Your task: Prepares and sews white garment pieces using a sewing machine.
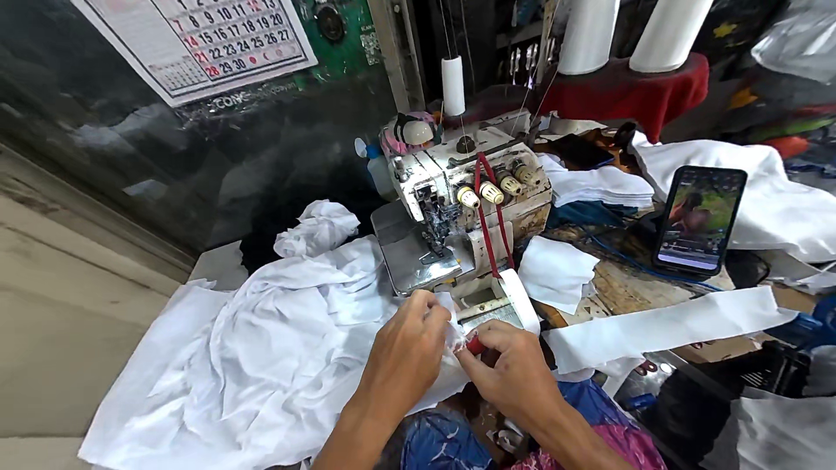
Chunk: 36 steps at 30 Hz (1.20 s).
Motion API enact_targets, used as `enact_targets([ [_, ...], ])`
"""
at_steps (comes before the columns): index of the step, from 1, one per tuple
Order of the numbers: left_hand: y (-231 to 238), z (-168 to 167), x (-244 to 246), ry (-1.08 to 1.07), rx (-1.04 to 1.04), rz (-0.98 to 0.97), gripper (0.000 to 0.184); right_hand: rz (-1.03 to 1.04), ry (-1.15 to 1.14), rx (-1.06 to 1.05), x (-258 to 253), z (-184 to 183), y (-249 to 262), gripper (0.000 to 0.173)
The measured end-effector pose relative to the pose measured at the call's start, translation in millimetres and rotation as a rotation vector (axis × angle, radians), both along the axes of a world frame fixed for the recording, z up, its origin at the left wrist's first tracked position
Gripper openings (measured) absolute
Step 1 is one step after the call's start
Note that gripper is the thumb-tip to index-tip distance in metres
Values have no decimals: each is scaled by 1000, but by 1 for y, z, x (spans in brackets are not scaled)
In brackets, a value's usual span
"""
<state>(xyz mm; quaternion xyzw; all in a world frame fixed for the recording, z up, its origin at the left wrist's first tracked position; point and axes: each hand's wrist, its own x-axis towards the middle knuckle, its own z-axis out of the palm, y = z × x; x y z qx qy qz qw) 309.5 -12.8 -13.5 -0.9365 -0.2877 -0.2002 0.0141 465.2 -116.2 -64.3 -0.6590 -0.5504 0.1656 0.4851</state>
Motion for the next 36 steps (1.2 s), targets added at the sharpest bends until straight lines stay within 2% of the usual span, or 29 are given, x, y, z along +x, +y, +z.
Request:
enact_targets([
  [6,-4,11,5,-69,-83,-23,16,-21,115,-63,12,10,-4,22],
  [8,-6,15,8,-96,-111,-11,17,15,143,-103,18,12,-5,27],
  [11,-11,20,14,-93,-98,25,23,82,109,-197,29,16,-6,27],
  [13,-11,18,16,-76,-64,70,19,114,99,-248,32,19,-8,30],
  [15,-8,17,12,-68,-81,124,21,157,161,-276,34,24,-11,30],
  [18,-4,9,0,-84,-231,181,35,203,263,-291,36,20,-9,29],
  [20,6,8,-9,-34,-443,167,36,262,298,-300,37,21,-2,28],
  [22,19,26,-17,-38,-628,101,33,334,322,-277,38,36,3,25],
  [23,23,42,-18,-77,-646,73,32,362,335,-248,40,48,5,22],
  [26,40,75,0,-160,-421,91,28,356,331,-172,48,73,26,20],
  [28,62,71,18,-140,-251,151,25,283,368,-194,52,69,49,20],
  [32,95,72,22,31,-409,289,27,244,571,-240,54,54,65,23],
  [36,103,63,54,-18,-207,446,21,70,635,-151,43,52,79,30],
])
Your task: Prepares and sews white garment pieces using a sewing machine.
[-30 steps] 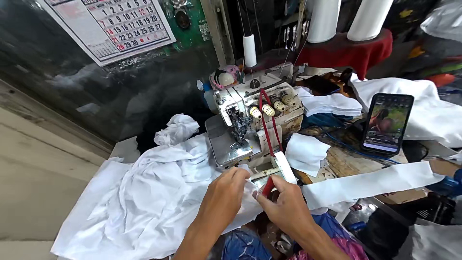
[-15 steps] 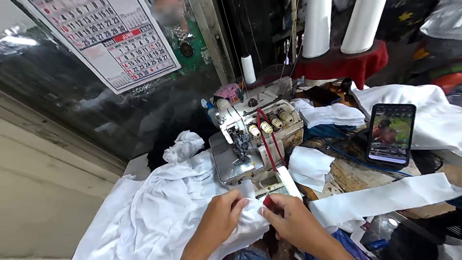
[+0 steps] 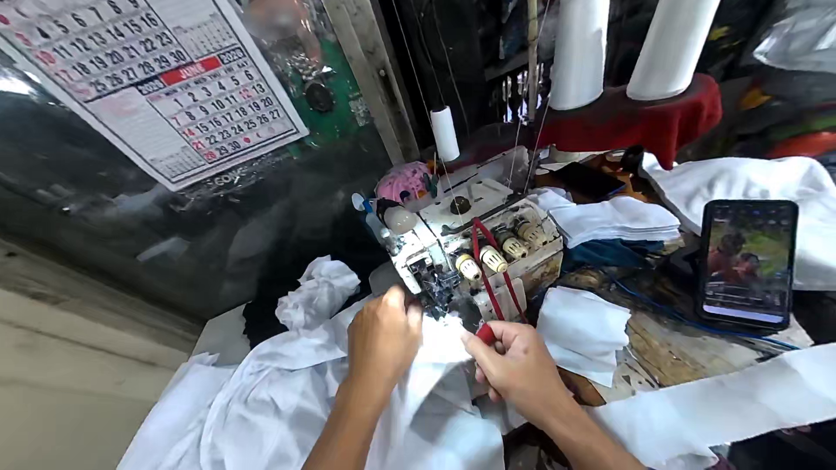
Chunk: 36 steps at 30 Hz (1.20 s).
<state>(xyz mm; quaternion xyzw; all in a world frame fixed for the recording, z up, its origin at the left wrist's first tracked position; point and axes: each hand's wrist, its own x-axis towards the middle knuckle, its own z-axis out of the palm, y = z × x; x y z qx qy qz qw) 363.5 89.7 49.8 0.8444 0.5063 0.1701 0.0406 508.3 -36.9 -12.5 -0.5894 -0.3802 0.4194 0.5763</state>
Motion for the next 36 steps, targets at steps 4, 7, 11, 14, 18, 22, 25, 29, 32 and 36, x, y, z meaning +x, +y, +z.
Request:
enact_targets([
  [4,5,-13,-13,-78,117,-101,19,0,-72,-1,-2,-3,6,35],
  [7,1,-13,-37,-110,135,-304,21,56,-42,3,2,-4,6,36],
  [11,0,-3,-45,-26,66,-509,24,-42,-166,85,0,-11,10,31],
  [14,6,17,-50,41,-40,-551,25,-117,-352,222,-3,-14,12,24],
  [18,12,39,-41,58,-5,-604,12,-96,-514,278,-1,3,10,24],
  [22,12,48,-39,45,-8,-684,5,208,-364,199,5,35,9,29],
  [25,13,49,-40,-1,-75,-719,5,284,-359,133,3,48,15,29],
  [29,14,49,-36,-53,-146,-759,8,268,-438,96,4,55,16,32],
  [32,11,54,-32,-110,-168,-729,11,311,-308,85,4,60,20,32],
  [36,6,66,-50,-143,-107,-537,12,314,-269,85,4,64,12,26],
])
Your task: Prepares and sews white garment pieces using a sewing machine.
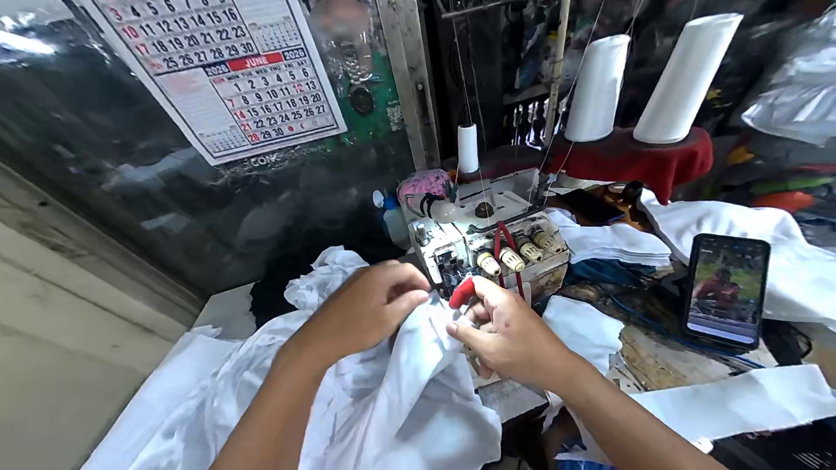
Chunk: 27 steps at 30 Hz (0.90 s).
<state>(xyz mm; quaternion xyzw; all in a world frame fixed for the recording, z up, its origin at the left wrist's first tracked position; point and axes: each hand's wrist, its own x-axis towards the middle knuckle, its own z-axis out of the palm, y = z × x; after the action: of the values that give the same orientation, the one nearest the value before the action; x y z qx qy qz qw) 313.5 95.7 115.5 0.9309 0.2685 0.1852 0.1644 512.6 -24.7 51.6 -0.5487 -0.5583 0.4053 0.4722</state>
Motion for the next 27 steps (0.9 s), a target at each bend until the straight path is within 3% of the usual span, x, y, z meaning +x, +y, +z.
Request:
enact_targets([
  [4,-2,-33,1,-217,-38,98,10,-89,-29,92,-2,-13,6,28],
  [6,8,-59,8,-173,-39,13,13,-179,-96,162,-6,-17,11,31],
  [8,19,-71,7,-39,92,-51,17,-152,-51,156,-8,-18,8,28],
  [11,33,-62,7,160,369,-158,21,-9,65,162,-6,-8,-4,21],
  [15,46,-43,-3,235,425,-226,23,-50,24,86,13,-13,2,21],
  [18,33,-25,-7,133,97,-378,22,74,229,78,22,-8,-13,27],
  [20,7,-12,-2,191,-100,-405,25,94,460,59,19,-2,-20,29],
  [22,-15,3,6,337,-135,-351,28,74,611,61,11,3,-17,37],
  [24,-34,21,16,418,-49,-304,27,69,522,28,0,0,-9,52],
  [27,-52,12,18,203,166,-205,26,41,262,-48,-10,-8,-13,69],
])
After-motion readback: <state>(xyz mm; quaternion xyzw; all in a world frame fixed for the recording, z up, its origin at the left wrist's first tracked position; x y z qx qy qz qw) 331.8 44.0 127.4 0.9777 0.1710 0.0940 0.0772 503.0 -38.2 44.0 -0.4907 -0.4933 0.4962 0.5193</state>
